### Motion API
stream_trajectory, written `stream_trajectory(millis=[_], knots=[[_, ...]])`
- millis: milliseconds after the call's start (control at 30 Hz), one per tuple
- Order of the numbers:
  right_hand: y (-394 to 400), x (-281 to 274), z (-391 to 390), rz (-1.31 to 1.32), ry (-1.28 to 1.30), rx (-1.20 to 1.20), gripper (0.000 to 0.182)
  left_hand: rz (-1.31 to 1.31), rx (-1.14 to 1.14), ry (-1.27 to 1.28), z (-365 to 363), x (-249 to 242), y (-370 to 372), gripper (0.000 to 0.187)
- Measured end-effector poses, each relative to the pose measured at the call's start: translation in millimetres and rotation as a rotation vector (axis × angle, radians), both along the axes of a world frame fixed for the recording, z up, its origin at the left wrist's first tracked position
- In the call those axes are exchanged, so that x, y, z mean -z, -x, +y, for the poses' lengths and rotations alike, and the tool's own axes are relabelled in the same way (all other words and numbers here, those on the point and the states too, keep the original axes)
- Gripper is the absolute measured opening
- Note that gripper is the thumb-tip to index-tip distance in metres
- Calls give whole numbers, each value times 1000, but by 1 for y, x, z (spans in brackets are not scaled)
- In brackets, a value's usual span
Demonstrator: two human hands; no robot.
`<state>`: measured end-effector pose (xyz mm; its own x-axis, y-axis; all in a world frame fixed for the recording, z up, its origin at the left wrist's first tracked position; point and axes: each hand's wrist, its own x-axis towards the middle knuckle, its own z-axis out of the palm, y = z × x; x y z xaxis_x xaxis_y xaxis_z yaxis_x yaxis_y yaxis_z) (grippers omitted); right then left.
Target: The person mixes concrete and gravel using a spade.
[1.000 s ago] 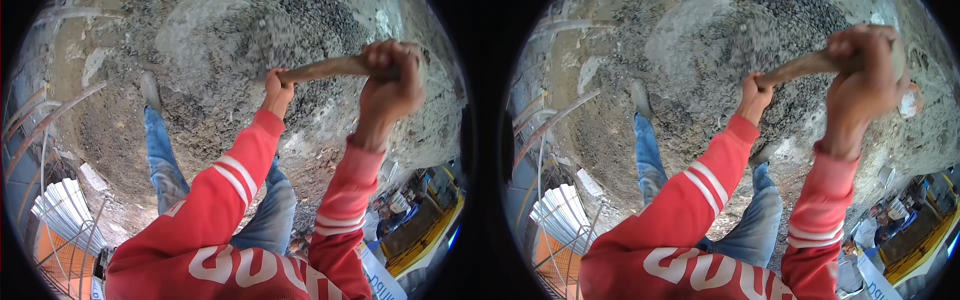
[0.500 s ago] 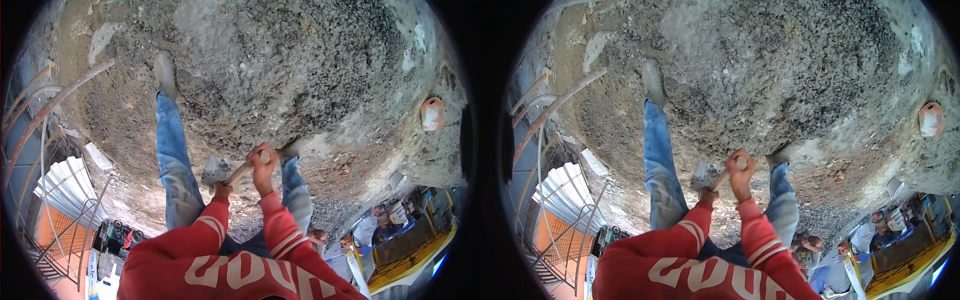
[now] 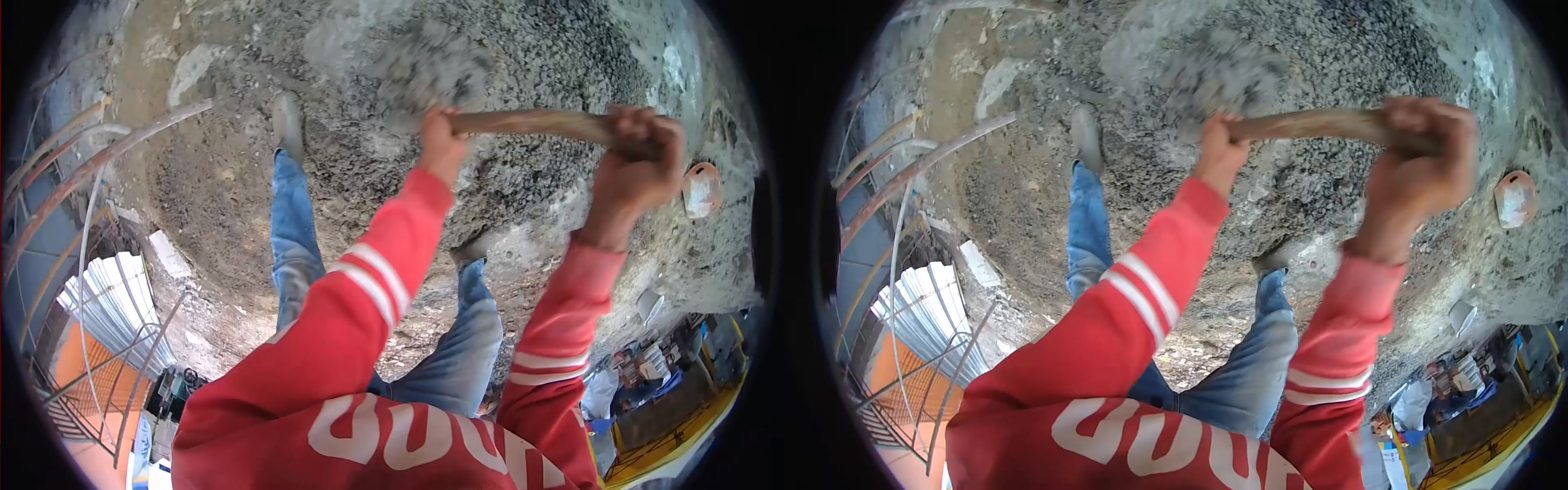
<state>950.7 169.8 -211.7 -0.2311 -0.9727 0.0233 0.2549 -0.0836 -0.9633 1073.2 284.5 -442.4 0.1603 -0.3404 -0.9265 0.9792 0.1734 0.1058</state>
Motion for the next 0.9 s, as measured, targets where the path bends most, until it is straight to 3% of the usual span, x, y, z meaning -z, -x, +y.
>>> stream_trajectory(millis=[100, 167, 200, 233, 267, 367, 400, 433, 467, 500, 567, 633, 667, 733, 833, 900], knots=[[69, 1, -62, -217, -201, -18, 19, -35, 22, -122, -30, -50, 23, 3], [75, 12, -58, -172, -291, 9, 20, 46, -129, -366, -5, -80, 43, 3], [74, 21, -50, -120, -369, 41, 21, 25, -144, -354, 33, -64, 58, 4], [79, 39, -21, -86, -404, -124, 22, 4, -159, -349, 86, -41, 76, 5], [54, 43, 15, 107, -461, -124, 24, 5, -165, -411, 135, -46, 80, 5], [36, 107, 150, 103, -661, -197, 23, 81, -131, -478, 331, -6, 89, 6], [39, 139, 207, 138, -695, -180, 13, 152, -131, -587, 412, 20, 95, 4], [19, 142, 251, -104, -819, -101, 3, 255, -168, -691, 485, 40, 97, 7], [20, 166, 302, -120, -872, -112, 8, 297, -142, -787, 516, 36, 93, 7], [10, 172, 334, 42, -857, -172, 10, 311, -108, -844, 523, 29, 84, 8], [-6, 179, 369, 106, -970, -263, 8, 342, -67, -890, 528, 37, 74, 9], [-13, 187, 365, 91, -889, -310, 8, 355, -28, -879, 507, 71, 72, 10], [-15, 185, 348, 93, -893, -303, 8, 359, -14, -864, 486, 89, 69, 11], [-18, 171, 295, 183, -541, -367, 7, 366, -6, -828, 438, 117, 61, 12], [-24, 142, 240, 0, -618, -211, 5, 380, -1, -763, 374, 125, 45, 15], [-34, 121, 219, 5, -555, -252, 5, 421, -52, -704, 347, 111, 34, 16]])
